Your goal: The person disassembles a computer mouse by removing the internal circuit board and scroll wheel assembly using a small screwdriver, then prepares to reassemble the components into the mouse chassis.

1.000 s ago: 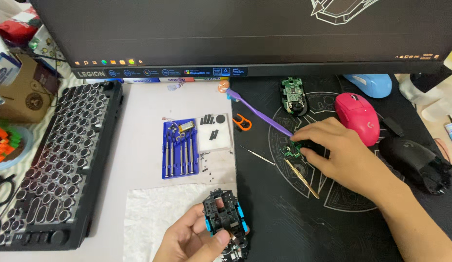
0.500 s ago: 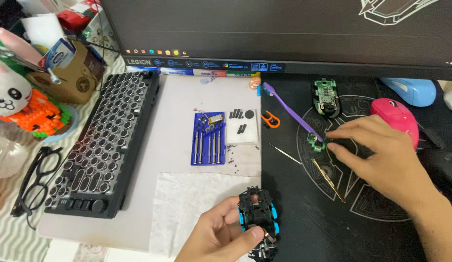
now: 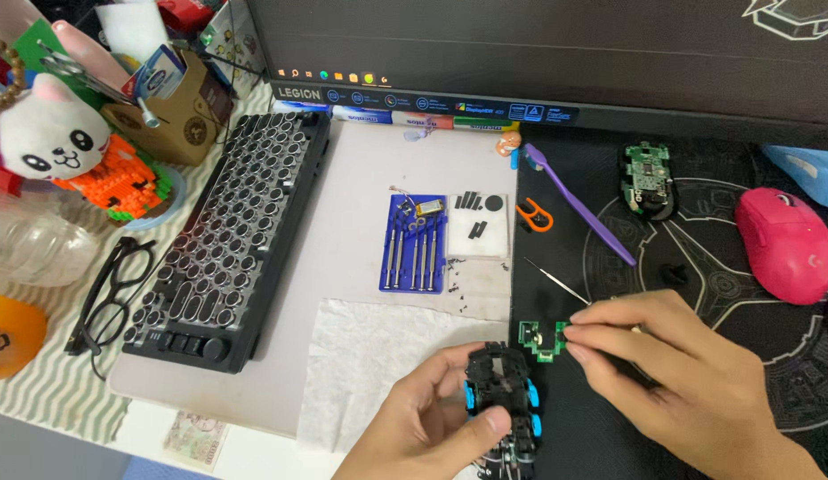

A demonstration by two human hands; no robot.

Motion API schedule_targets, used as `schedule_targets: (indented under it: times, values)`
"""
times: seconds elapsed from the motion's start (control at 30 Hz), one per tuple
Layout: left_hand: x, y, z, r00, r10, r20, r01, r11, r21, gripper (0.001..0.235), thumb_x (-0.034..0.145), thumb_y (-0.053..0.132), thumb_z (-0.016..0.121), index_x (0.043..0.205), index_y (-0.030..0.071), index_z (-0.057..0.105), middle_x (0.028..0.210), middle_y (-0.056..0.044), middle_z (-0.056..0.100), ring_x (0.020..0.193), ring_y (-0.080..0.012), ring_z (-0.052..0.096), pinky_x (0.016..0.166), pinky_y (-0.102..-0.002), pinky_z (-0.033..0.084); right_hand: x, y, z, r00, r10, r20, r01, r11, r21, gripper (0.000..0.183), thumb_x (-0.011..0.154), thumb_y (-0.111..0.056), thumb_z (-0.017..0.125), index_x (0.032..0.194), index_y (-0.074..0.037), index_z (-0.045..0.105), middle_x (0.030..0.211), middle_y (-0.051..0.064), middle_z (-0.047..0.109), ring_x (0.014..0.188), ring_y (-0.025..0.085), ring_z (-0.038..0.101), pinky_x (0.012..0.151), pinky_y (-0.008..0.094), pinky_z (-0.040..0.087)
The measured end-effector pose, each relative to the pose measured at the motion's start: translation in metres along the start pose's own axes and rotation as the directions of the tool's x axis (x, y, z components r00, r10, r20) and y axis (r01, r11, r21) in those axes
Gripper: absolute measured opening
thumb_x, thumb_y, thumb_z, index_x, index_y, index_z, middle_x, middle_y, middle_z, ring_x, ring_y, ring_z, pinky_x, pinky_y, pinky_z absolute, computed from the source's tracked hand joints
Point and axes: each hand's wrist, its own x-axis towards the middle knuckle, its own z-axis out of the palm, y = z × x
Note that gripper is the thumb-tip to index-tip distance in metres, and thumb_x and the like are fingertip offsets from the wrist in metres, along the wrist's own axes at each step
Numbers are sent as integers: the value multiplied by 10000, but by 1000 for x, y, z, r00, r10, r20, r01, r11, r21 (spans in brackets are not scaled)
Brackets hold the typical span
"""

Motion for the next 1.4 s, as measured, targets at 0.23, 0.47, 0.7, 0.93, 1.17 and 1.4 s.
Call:
schedule_targets:
  times: [0.23, 0.47, 0.7, 0.93, 1.17, 1.4]
  values:
    - [1, 16, 7, 897, -245, -367, 378, 857, 352, 469, 930, 369, 651, 1353, 241, 811, 707, 74, 551, 636, -33, 507, 611, -232, 516, -5, 3, 1, 998, -57, 37, 60, 994, -88, 117, 845, -47, 771, 950, -91, 740, 971, 22, 736, 842, 174, 690, 817, 285, 543]
    - [-2, 23, 5, 852, -196, -485, 344, 908, 239, 423, 933, 221, 715, 1331, 150, 837, 862, 25, 506, 552, -94, 465, 491, -252, 332, -3, 2, 5, 999, -32, 18, 32, 999, -5, 91, 816, -32, 776, 879, -86, 739, 926, 31, 748, 795, 153, 704, 802, 272, 562]
    - [-3, 8, 3, 844, -33, -535, 403, 696, 594, 459, 847, 449, 718, 1296, 392, 796, 1039, 123, 697, 838, -12, 676, 561, -190, 513, -4, -4, 8, 998, 55, 19, -56, 997, 53, 74, 789, -36, 778, 833, -92, 757, 902, 31, 762, 759, 142, 719, 775, 236, 580]
    - [-8, -8, -17, 876, 379, -298, 191, 295, 936, 490, 912, 587, 586, 1251, 282, 763, 1156, 103, 748, 1079, -168, 699, 756, -395, 604, -5, -9, 8, 997, 77, 6, -77, 991, 105, 85, 782, -19, 774, 833, -85, 757, 897, 37, 764, 751, 130, 724, 808, 240, 592]
    - [-8, 6, 3, 859, 485, -165, -161, 561, 812, 303, 865, 370, 754, 1083, 188, 859, 973, 43, 850, 885, -86, 747, 812, -235, 596, -4, -18, 8, 997, 74, 26, -77, 988, 134, 86, 762, -119, 812, 830, -126, 761, 881, 9, 786, 739, 79, 766, 781, 190, 586]
    - [2, 5, 15, 861, -155, -484, 127, 988, -91, 245, 831, -65, 781, 1049, -171, 819, 873, -376, 870, 735, -448, 853, 660, -453, 712, 0, -22, 14, 994, -109, 15, 104, 971, 217, 130, 765, -115, 842, 857, -110, 751, 889, 9, 782, 702, 115, 746, 681, 207, 593]
